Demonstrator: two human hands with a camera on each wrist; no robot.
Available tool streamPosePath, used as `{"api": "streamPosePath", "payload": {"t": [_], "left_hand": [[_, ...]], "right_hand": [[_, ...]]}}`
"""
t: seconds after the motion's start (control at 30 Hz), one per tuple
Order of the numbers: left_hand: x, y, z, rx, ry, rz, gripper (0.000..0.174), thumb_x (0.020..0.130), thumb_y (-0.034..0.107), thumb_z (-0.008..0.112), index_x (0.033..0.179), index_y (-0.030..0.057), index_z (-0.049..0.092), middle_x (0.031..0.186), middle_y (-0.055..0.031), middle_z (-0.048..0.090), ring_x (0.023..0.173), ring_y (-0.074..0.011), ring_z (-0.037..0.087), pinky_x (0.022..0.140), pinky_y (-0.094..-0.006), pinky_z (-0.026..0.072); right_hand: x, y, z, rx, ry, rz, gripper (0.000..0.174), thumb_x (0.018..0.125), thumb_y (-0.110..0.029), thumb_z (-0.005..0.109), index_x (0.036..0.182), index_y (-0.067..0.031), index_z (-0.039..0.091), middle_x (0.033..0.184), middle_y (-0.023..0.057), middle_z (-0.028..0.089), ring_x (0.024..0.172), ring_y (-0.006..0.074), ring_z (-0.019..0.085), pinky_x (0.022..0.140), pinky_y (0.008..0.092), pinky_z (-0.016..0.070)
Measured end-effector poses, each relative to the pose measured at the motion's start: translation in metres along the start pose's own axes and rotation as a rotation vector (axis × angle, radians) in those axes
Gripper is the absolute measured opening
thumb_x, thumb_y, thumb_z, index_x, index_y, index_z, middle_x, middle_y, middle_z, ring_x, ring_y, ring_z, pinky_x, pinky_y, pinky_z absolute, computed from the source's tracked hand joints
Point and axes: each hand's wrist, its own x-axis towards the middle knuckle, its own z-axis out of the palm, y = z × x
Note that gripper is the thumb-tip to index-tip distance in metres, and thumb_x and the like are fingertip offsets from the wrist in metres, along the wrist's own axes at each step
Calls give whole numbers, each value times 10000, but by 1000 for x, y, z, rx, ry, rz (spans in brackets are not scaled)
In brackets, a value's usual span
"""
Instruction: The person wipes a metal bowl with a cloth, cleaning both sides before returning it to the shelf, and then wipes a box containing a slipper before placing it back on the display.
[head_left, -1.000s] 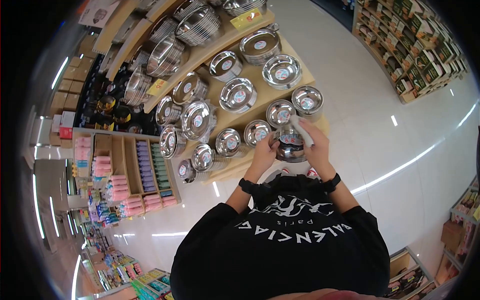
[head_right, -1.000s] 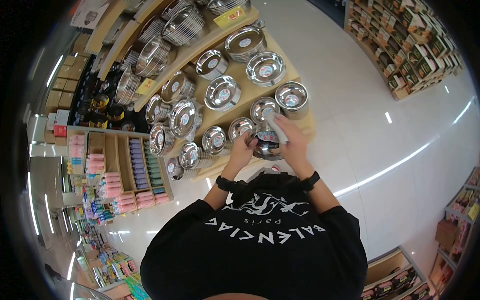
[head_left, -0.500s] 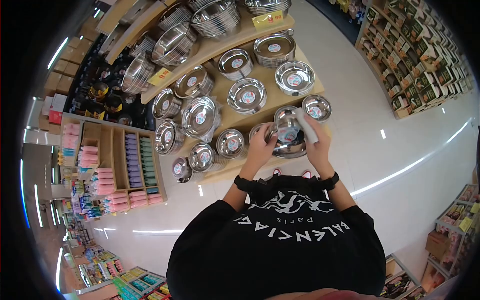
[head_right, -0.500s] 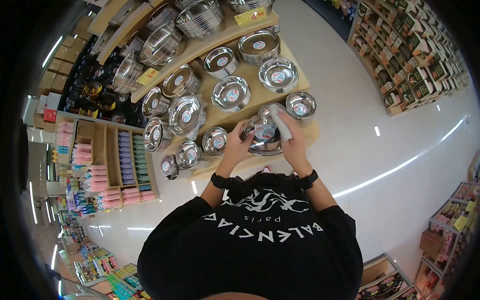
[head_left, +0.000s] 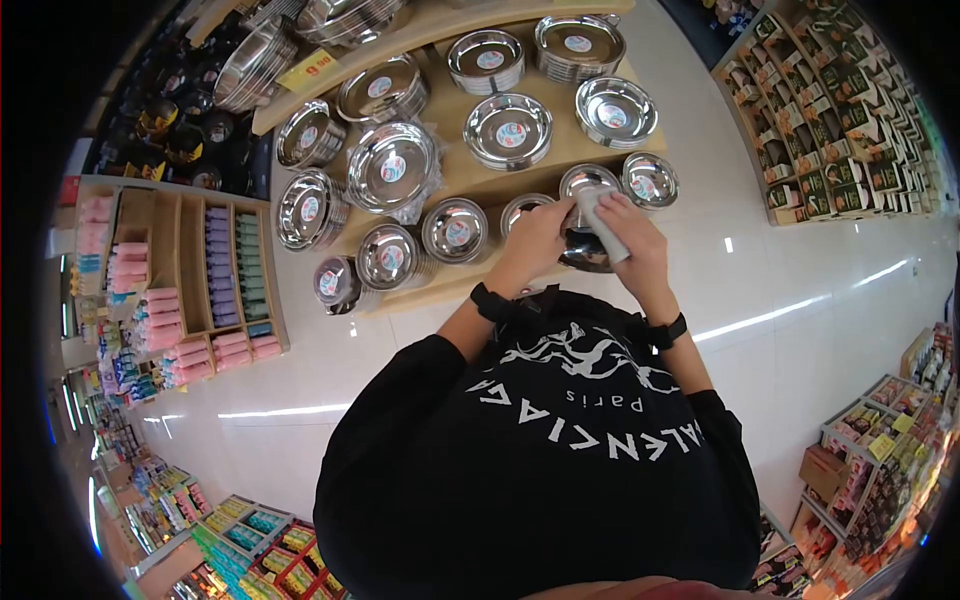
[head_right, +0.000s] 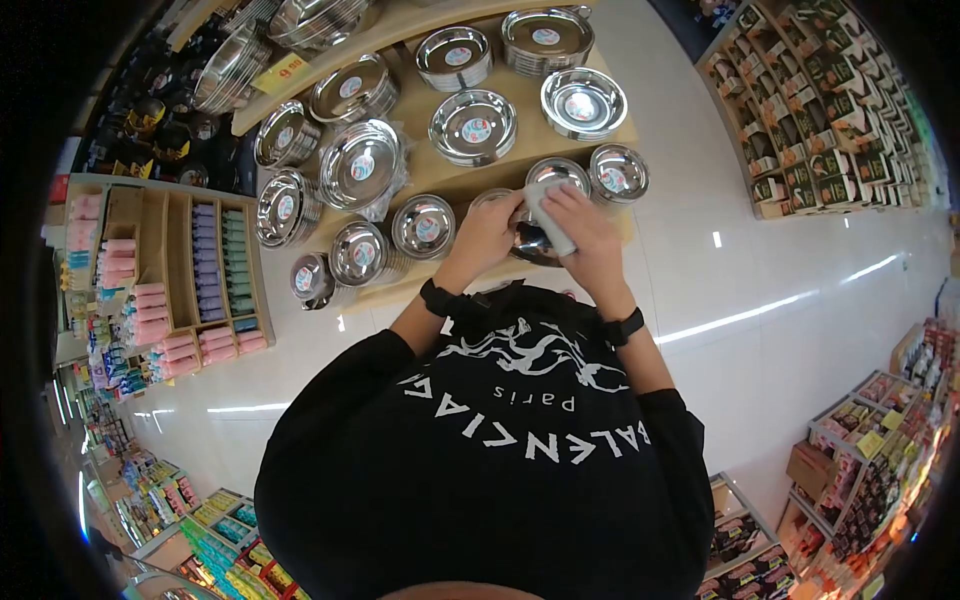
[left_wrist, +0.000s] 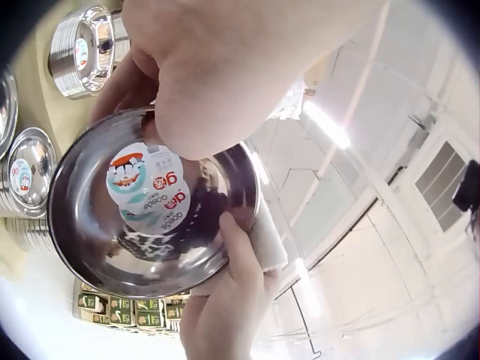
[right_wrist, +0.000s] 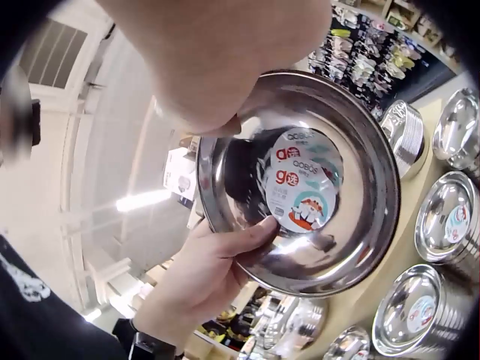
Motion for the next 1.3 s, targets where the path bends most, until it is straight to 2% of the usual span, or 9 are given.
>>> {"api": "streamPosePath", "payload": {"t": [0.17, 0.23, 0.33, 0.4, 0.6, 0.9, 1.0, 1.1, 1.3], "left_hand": [[-13, -52, 4, -182, -41, -129, 406, 856, 35, 608, 1259, 32, 653, 1000, -275, 704, 951, -469, 673, 847, -536, 519], [-17, -83, 13, -182, -22, -236, 426, 880, 58, 638, 1304, 16, 622, 1078, -241, 717, 1002, -402, 712, 891, -440, 540], [-23, -116, 12, -515, -60, -496, 401, 952, 105, 619, 1343, 22, 597, 1086, -170, 729, 959, -277, 746, 788, -394, 593], [-33, -141, 17, -709, -91, -601, 500, 917, 91, 622, 1404, 8, 544, 1167, -221, 717, 1033, -287, 741, 741, -402, 637], [-59, -157, 10, -917, -150, -730, 411, 1007, 118, 567, 1399, 17, 496, 1196, -157, 679, 967, -246, 747, 750, -405, 669], [-78, -214, 53, -819, -237, -818, 474, 945, 91, 656, 1355, -39, 457, 1242, -214, 642, 1062, -306, 720, 773, -424, 668], [-76, -222, 65, -835, -180, -831, 519, 928, 163, 695, 1339, -55, 464, 1255, -249, 634, 1049, -338, 722, 796, -459, 646], [-69, -219, 63, -518, -54, -662, 604, 874, 255, 742, 1285, -75, 448, 1173, -278, 669, 929, -375, 734, 754, -437, 618], [-60, -216, 44, -106, -115, -542, 590, 917, 268, 692, 1281, -63, 366, 938, -360, 677, 910, -519, 680, 795, -578, 553]], "right_hand": [[12, -33, 16, 259, 64, -104, 334, 749, -16, 789, 1083, -18, 762, 1118, 153, 759, 1105, 357, 723, 956, 448, 571], [5, -29, 22, 321, 75, 38, 322, 748, 25, 717, 1067, 7, 752, 1100, 176, 756, 1045, 347, 734, 942, 414, 566], [-1, -13, 28, 383, 55, 304, 315, 780, 5, 601, 1068, 26, 728, 1004, 143, 749, 908, 257, 717, 888, 344, 551], [-7, -4, 38, 462, 33, 580, 319, 804, -16, 577, 1084, 29, 722, 969, 114, 740, 883, 215, 696, 873, 327, 544], [-72, 37, 109, 441, -114, 1073, 315, 932, -290, 722, 1019, 12, 736, 884, 76, 733, 791, 144, 670, 712, 304, 520], [-122, 77, 183, 362, -327, 1380, 373, 890, -319, 748, 1000, 38, 734, 860, 101, 731, 732, 170, 688, 628, 324, 535], [-121, 71, 195, 453, -160, 1432, 370, 890, -296, 741, 1033, 44, 716, 893, 109, 728, 738, 175, 687, 635, 326, 540], [-120, 78, 206, 391, -113, 1410, 361, 892, -272, 727, 1054, 50, 702, 920, 118, 725, 747, 184, 687, 642, 331, 544], [-117, 90, 221, 362, -97, 1353, 351, 885, -240, 720, 1056, 66, 696, 923, 135, 727, 764, 202, 695, 671, 344, 551]]}}
